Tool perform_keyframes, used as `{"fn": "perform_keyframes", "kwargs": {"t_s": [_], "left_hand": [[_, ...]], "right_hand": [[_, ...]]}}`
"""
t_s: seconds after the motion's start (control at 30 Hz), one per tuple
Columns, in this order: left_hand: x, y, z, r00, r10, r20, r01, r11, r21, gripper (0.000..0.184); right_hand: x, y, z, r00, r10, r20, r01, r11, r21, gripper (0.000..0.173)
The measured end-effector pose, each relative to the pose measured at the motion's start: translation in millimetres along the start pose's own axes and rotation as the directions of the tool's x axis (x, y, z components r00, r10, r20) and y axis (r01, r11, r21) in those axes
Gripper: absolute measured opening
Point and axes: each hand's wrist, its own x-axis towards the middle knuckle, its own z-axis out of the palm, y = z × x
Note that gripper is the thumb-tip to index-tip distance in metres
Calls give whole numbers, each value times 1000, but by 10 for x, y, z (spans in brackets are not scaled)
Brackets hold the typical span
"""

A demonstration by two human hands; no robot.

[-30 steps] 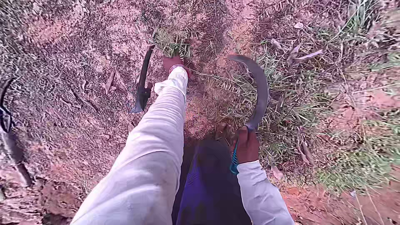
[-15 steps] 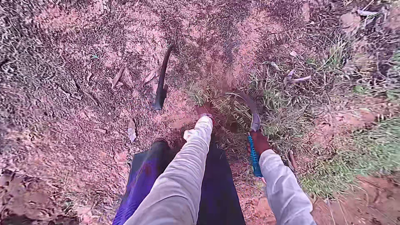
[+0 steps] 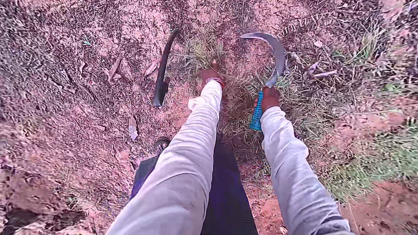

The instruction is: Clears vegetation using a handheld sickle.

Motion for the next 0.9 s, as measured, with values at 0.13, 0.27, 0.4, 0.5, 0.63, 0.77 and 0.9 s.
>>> {"fn": "perform_keyframes", "kwargs": {"t_s": [0.13, 0.27, 0.4, 0.5, 0.63, 0.77, 0.9], "left_hand": [[40, -144, 165, 995, 0, -104, 14, 992, 127, 57], [59, -579, 299, 996, 28, -79, -2, 950, 311, 55], [-524, -975, 627, 981, 55, 188, -121, 927, 356, 67], [-1390, -1069, 736, 799, -87, 595, -346, 743, 573, 61], [-2294, -1017, 970, 414, -129, 901, -695, 595, 405, 68], [-2619, -1153, 945, 202, -127, 971, -862, 448, 238, 80], [-2512, -1166, 419, 383, -124, 916, -784, 481, 393, 66]], "right_hand": [[-540, 454, -515, 989, 149, 15, -134, 927, -351, 45], [-1306, 795, -1057, 996, 15, -86, -56, 865, -498, 44], [-1729, 937, -1265, 943, -262, -207, 170, 910, -378, 46], [-1949, 1089, -1322, 904, -338, -261, 276, 929, -249, 44], [-2285, 1210, -1340, 847, -383, -368, 341, 923, -176, 40], [-2456, 1211, -1374, 767, -524, -371, 429, 848, -312, 53], [-2512, 1166, -1334, 769, -638, -31, 555, 691, -464, 63]]}}
